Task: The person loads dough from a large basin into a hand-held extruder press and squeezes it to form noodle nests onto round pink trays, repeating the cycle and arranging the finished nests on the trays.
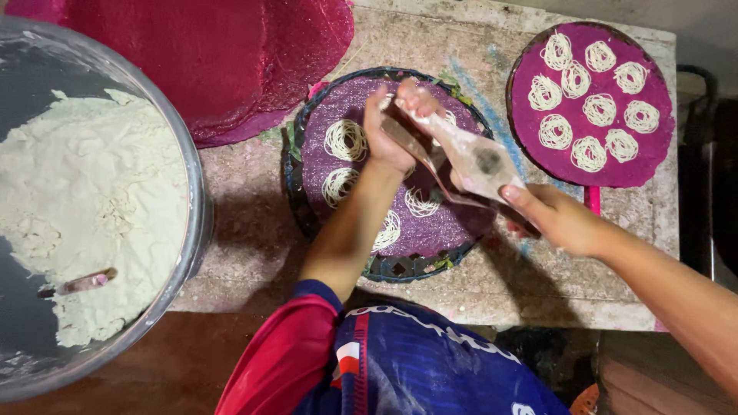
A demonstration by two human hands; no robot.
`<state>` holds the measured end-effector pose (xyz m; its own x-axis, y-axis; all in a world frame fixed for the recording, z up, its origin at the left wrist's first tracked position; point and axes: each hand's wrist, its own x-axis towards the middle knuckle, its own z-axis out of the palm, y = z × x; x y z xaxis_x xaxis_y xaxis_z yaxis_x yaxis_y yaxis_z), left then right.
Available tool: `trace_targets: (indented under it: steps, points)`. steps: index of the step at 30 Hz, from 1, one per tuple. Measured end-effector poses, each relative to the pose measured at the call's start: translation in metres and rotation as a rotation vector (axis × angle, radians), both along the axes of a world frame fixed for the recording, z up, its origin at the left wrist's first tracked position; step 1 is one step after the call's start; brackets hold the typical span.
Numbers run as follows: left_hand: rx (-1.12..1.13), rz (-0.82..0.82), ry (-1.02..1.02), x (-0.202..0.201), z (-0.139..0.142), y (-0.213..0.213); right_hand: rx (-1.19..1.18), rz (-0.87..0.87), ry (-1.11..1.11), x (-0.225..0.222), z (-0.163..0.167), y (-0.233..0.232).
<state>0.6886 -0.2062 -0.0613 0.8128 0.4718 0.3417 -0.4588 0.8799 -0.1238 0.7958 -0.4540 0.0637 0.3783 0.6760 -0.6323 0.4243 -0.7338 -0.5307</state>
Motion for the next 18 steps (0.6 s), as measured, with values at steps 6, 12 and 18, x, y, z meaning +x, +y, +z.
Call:
trace_targets:
  steps: [6, 12, 18]
  points:
    - [0.050, -0.003, 0.033, -0.014, -0.005, 0.012, -0.006, -0.007, 0.072, -0.014, -0.009, 0.000]
    - [0.023, 0.027, 0.005, 0.003, 0.010, -0.008, 0.020, -0.037, -0.003, 0.007, -0.004, -0.006]
    - [0.073, -0.131, 0.449, -0.004, 0.025, 0.011, 0.141, -0.080, 0.109, 0.011, -0.017, -0.005]
